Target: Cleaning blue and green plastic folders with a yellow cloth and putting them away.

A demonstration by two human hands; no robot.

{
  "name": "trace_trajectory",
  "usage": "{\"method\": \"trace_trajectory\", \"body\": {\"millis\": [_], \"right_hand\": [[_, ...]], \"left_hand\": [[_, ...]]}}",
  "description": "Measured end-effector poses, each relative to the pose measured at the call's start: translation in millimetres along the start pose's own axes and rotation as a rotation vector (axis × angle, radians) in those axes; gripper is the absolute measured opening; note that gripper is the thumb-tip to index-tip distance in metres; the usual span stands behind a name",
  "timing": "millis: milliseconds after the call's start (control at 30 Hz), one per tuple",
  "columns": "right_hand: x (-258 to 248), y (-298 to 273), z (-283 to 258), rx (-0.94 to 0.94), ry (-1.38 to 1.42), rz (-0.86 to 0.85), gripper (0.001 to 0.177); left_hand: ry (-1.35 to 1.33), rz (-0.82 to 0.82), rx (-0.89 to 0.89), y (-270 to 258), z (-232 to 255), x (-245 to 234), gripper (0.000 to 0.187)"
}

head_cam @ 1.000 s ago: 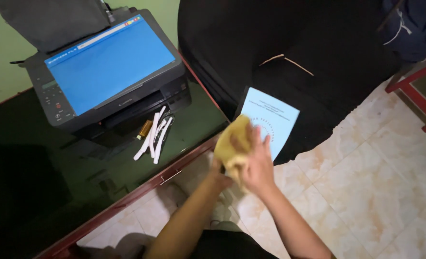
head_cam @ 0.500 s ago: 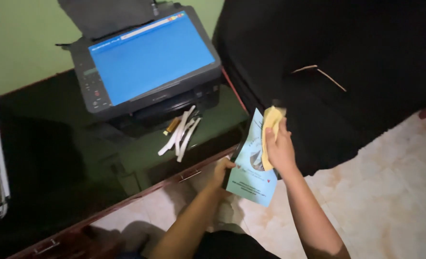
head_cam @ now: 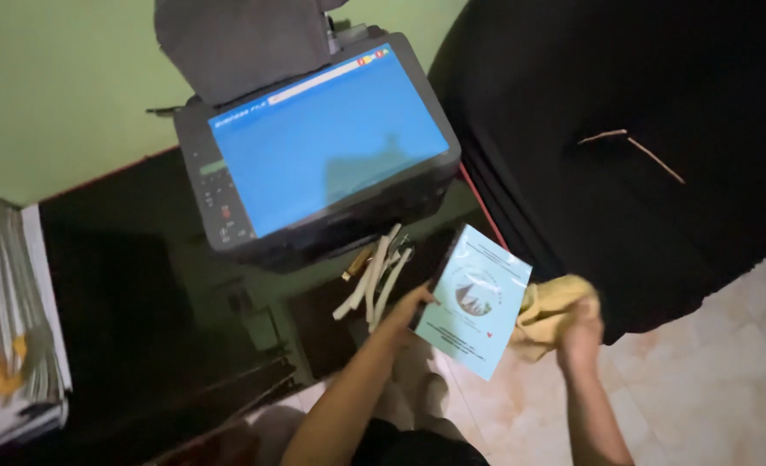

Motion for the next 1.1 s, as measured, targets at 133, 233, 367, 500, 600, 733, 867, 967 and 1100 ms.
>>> {"method": "trace_trajectory", "body": {"millis": [133,233,367,500,600,733,867,967,1100], "right_hand": [[-24.9,-2.0,-31.9,0.018,0.651,-0.031,0.048],[-55.2,0.4,-35.7,-0.018,0.801,0.049,0.052],[-97.6,-29.3,-90.2,-0.145,0.905,0.117,0.059],[-82.6,-64.8,-154.2,-0.158,0.982,0.074,0.061],[-30.5,-91.5,-196.0,-0.133,0.942,-0.069,0.060],[66.2,-130.9,-231.0,0.025,0.890,-0.308,0.058],[132.1,-127.1,-217.5,-0.132,0.261,-0.229,0.053],[187.1,-208.6,-330.9,-0.590,0.036,-0.434,0.041],[229.8,-199.7,-346.6,-0.722,0.065,-0.439,0.053]], "left_hand": [[0.161,-0.061,0.060,28.4,5.5,19.5,0.051],[0.261,-0.056,0.159,70.6,-5.1,-1.2,0.049],[0.762,0.053,0.485,93.3,11.2,-14.5,0.044],[1.177,0.118,0.757,43.5,60.8,39.1,0.049],[1.320,0.087,0.917,-2.5,97.4,85.6,0.052],[0.769,-0.202,0.571,-35.7,131.2,127.6,0.056],[0.183,-0.414,0.365,-52.5,157.5,147.2,0.061],[0.088,-0.546,0.578,-78.7,213.5,157.5,0.063],[0.055,-0.574,0.665,-94.4,273.6,149.7,0.062]]}}
Point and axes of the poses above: each hand's wrist, its own y-axis towards the middle knuckle, its own x-axis out of the palm, z = x × y, the point moved 9 cm from there along y, towards the middle knuckle, and after that the axes turned 11 degrees about x, right-handed, at the moved point
